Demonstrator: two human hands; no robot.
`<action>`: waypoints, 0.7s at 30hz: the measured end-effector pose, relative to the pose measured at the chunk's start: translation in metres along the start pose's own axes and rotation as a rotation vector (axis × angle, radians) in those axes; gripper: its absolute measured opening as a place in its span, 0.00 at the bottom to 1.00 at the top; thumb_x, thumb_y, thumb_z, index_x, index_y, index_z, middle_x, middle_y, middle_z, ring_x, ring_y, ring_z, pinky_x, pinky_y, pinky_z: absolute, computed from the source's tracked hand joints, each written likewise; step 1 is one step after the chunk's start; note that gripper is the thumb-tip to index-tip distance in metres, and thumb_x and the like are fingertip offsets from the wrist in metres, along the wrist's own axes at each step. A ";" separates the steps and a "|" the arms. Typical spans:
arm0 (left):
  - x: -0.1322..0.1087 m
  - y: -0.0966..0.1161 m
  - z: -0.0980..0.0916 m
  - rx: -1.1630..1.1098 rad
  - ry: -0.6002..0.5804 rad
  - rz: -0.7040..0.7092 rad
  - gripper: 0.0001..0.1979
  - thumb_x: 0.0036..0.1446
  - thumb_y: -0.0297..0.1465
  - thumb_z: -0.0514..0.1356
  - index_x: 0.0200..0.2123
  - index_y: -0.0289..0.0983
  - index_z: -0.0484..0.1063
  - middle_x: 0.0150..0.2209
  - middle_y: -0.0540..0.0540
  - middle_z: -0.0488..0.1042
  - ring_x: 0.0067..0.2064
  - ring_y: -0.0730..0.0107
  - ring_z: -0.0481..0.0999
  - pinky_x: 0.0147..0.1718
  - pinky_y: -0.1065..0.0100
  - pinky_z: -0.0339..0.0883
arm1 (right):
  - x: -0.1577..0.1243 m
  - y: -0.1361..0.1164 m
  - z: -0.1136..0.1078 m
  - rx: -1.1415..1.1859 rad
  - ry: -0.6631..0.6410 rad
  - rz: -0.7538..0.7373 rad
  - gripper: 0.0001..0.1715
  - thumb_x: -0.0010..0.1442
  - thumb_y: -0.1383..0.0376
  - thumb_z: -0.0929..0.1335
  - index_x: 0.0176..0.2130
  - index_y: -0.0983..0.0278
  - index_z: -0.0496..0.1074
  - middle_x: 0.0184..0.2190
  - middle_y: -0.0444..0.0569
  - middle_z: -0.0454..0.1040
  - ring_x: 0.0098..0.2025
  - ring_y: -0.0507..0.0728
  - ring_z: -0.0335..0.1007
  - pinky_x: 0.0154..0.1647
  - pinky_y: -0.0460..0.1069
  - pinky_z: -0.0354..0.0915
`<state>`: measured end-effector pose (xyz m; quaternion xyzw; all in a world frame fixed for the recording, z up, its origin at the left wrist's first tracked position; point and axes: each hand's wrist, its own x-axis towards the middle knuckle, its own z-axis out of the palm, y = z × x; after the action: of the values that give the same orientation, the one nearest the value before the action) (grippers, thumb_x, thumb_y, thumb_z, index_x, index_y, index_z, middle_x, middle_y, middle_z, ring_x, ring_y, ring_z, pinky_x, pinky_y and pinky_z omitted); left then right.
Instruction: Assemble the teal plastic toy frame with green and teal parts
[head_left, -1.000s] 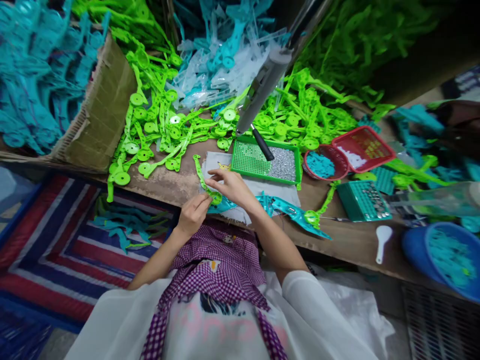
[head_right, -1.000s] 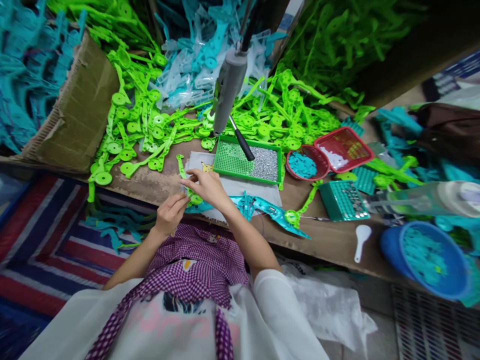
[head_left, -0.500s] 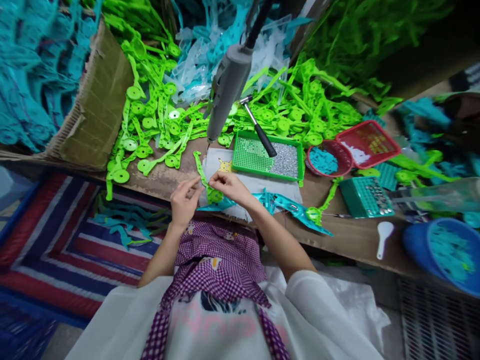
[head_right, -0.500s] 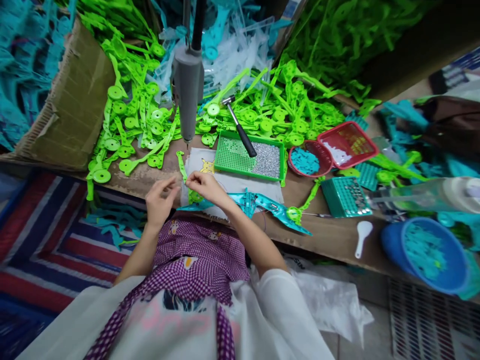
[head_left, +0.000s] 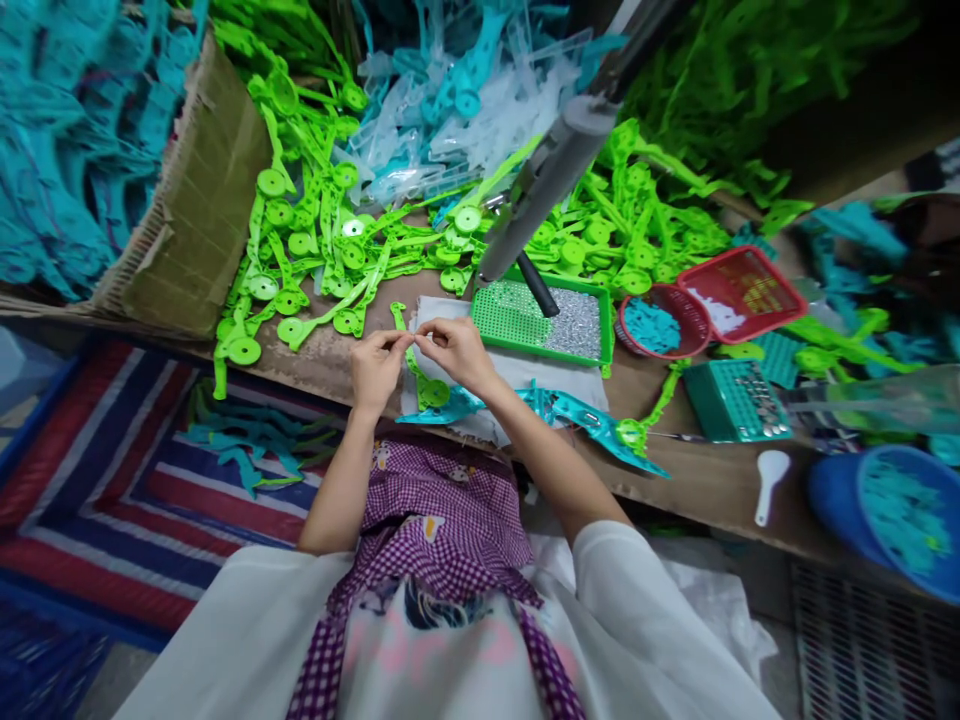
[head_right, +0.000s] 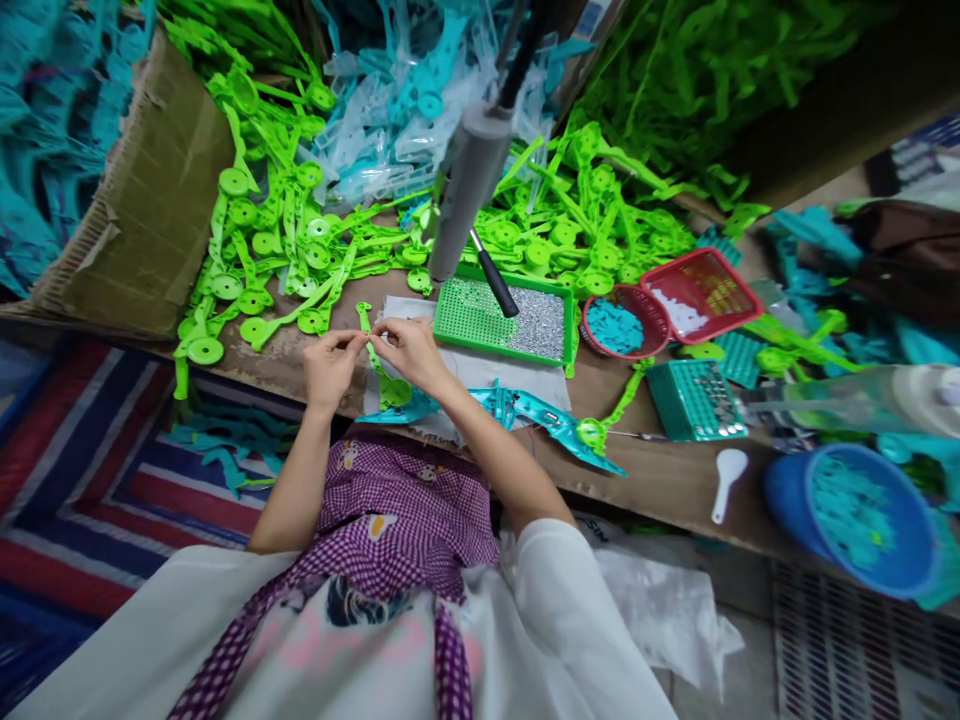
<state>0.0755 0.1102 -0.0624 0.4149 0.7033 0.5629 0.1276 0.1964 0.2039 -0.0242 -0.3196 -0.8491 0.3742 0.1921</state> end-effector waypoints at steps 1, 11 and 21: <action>-0.002 -0.002 0.001 -0.003 0.010 -0.024 0.07 0.58 0.33 0.65 0.32 0.36 0.80 0.32 0.46 0.81 0.34 0.68 0.79 0.38 0.68 0.71 | 0.001 0.001 0.003 -0.031 -0.002 -0.002 0.10 0.60 0.61 0.68 0.34 0.63 0.78 0.20 0.39 0.66 0.27 0.50 0.61 0.44 0.49 0.54; -0.006 -0.037 -0.007 0.218 -0.189 0.292 0.09 0.61 0.35 0.63 0.42 0.37 0.78 0.45 0.41 0.78 0.45 0.62 0.78 0.48 0.59 0.70 | 0.043 0.034 0.020 0.087 -0.097 0.190 0.11 0.54 0.63 0.66 0.33 0.68 0.76 0.24 0.42 0.70 0.28 0.50 0.61 0.33 0.45 0.55; -0.011 -0.046 -0.004 0.296 -0.476 0.453 0.10 0.65 0.34 0.58 0.42 0.38 0.78 0.47 0.42 0.78 0.51 0.59 0.75 0.52 0.54 0.69 | 0.072 0.031 0.025 -0.258 -0.360 0.311 0.12 0.52 0.63 0.67 0.33 0.67 0.78 0.29 0.45 0.76 0.31 0.51 0.66 0.31 0.44 0.56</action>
<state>0.0594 0.0985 -0.1057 0.6939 0.6179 0.3564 0.0983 0.1423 0.2568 -0.0574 -0.3963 -0.8510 0.3386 -0.0640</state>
